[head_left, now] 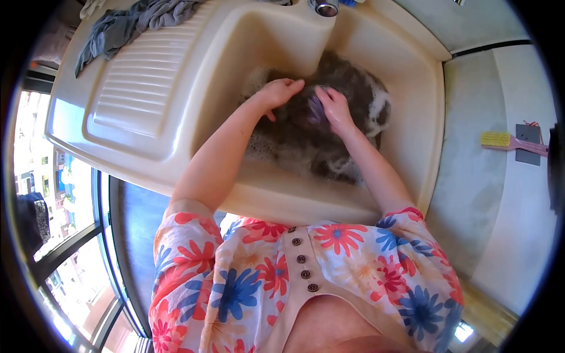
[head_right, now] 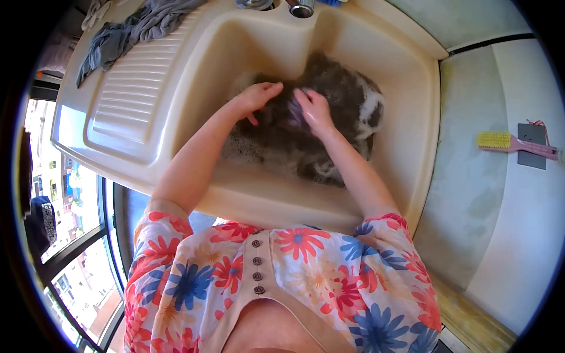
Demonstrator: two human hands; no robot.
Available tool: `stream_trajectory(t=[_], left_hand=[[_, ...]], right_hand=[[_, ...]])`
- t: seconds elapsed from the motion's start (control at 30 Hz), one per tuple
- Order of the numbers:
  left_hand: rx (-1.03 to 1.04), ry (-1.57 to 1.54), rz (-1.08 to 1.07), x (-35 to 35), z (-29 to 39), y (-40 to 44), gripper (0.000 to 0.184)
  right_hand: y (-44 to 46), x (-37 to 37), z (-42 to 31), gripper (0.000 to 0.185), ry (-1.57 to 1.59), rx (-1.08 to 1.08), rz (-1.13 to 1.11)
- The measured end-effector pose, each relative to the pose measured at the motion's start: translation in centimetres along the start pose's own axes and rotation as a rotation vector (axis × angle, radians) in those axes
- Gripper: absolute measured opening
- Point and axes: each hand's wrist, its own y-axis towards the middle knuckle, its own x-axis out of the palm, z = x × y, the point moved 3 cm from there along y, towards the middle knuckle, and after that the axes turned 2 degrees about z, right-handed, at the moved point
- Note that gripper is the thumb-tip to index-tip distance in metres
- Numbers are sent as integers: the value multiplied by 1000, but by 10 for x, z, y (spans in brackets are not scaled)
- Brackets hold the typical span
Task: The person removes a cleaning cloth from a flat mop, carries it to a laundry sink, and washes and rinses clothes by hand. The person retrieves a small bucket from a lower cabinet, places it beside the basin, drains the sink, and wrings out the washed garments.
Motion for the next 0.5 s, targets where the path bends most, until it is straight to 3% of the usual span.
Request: stream_trajectory(t=[0.07,0.1,0.13,0.2,0.3,0.4,0.43,0.5], left_hand=[[-253,-432,-25,4,-6,1,51],[-173,-616,-283,2,-11,7,52],[-38,-937,-183,6,-18,29,38],[-17,-787,82,-6,-35,51,29],[-97,-203,263,-37,-22,39,24],[429,223,678,-55,-1,24,28],[430,253,697,-57,0,21,27],[444,311,748,-63,7,17,28]], right_hand=[[-1,43,-32,26,145,-233,24],[1,60,-33,25,-21,-356,55],[2,75,-34,23,-187,-478,83],[3,86,-40,22,-556,-519,165],[37,80,11,26,-863,-288,95],[58,43,56,28,-959,-88,42],[59,39,67,28,-1056,-71,7],[56,52,72,28,-1242,-130,-356]])
